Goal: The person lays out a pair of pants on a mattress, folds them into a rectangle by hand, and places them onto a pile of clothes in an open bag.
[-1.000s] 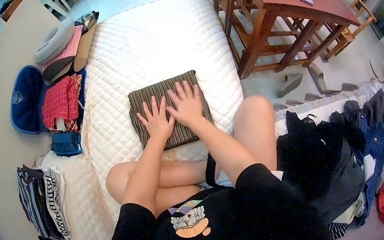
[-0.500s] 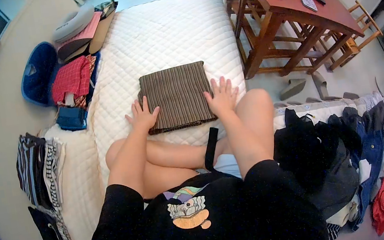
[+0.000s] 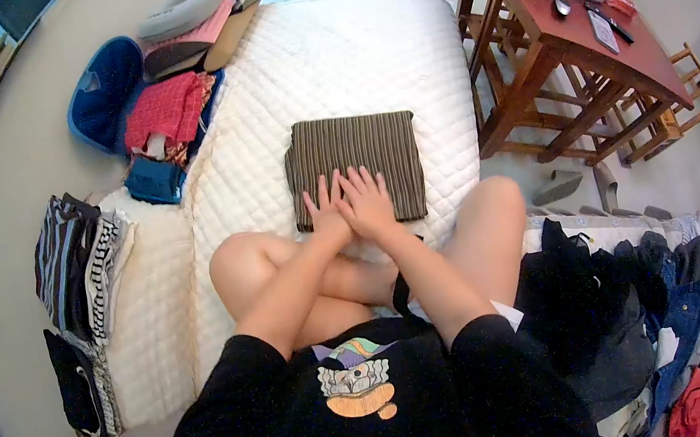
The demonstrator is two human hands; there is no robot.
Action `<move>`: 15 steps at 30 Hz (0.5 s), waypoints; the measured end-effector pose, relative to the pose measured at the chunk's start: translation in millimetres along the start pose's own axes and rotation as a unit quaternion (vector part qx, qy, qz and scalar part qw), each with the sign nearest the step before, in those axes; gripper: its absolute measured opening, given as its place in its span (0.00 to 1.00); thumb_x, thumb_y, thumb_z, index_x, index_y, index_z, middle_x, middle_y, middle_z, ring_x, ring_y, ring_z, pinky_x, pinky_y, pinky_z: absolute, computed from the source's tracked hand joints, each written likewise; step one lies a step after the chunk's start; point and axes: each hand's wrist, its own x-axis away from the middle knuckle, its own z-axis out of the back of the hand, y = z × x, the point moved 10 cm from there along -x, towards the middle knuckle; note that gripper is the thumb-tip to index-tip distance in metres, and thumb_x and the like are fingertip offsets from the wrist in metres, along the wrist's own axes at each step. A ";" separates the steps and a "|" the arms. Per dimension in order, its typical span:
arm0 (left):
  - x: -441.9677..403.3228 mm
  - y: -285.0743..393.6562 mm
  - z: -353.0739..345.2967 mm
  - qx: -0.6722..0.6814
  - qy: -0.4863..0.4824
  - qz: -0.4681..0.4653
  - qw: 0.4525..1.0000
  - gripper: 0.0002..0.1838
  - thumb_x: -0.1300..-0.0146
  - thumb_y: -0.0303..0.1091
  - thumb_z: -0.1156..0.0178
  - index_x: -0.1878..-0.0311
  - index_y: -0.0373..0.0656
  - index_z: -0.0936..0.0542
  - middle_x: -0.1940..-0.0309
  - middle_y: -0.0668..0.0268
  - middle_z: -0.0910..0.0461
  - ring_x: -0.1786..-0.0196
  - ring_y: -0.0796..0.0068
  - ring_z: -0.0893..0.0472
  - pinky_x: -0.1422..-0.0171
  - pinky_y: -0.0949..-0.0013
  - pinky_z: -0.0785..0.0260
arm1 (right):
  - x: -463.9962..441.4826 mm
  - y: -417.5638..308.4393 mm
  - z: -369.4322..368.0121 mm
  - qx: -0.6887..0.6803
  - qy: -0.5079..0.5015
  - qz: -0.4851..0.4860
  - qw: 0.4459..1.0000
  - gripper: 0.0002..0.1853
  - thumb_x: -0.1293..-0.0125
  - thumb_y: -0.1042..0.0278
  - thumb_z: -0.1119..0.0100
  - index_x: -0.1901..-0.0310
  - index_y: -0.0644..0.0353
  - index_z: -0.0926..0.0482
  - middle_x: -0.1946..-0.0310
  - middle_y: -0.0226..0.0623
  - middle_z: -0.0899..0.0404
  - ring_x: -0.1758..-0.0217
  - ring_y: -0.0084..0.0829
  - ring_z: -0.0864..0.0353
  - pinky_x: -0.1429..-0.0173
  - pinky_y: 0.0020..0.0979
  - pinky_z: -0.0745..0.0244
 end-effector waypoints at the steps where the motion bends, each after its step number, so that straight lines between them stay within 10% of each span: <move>1: 5.0 -6.0 -1.6 0.029 -0.004 0.023 0.999 0.42 0.38 0.57 0.52 0.24 0.56 0.56 0.23 0.62 0.68 0.23 0.53 0.69 0.31 0.27 0.70 | 4.8 4.7 0.8 0.051 -0.012 0.011 0.999 0.30 0.35 0.45 0.53 0.34 0.49 0.34 0.29 0.43 0.44 0.25 0.45 0.50 0.26 0.53 0.60; 10: 8.9 -70.4 -2.3 0.145 -0.122 0.202 0.961 0.47 0.38 0.69 0.59 0.24 0.58 0.62 0.24 0.61 0.72 0.23 0.55 0.68 0.30 0.30 0.64 | 51.3 86.3 33.6 0.151 0.003 -0.138 0.979 0.38 0.35 0.36 0.56 0.28 0.46 0.46 0.26 0.46 0.55 0.23 0.45 0.59 0.26 0.55 0.65; 15: 5.6 -73.3 9.9 -0.020 -0.069 0.127 0.989 0.47 0.37 0.65 0.56 0.24 0.49 0.61 0.24 0.56 0.65 0.23 0.56 0.63 0.27 0.37 0.61 | 63.7 109.7 38.7 0.118 -0.051 -0.192 0.973 0.42 0.36 0.32 0.59 0.28 0.51 0.48 0.26 0.48 0.56 0.22 0.44 0.62 0.25 0.54 0.67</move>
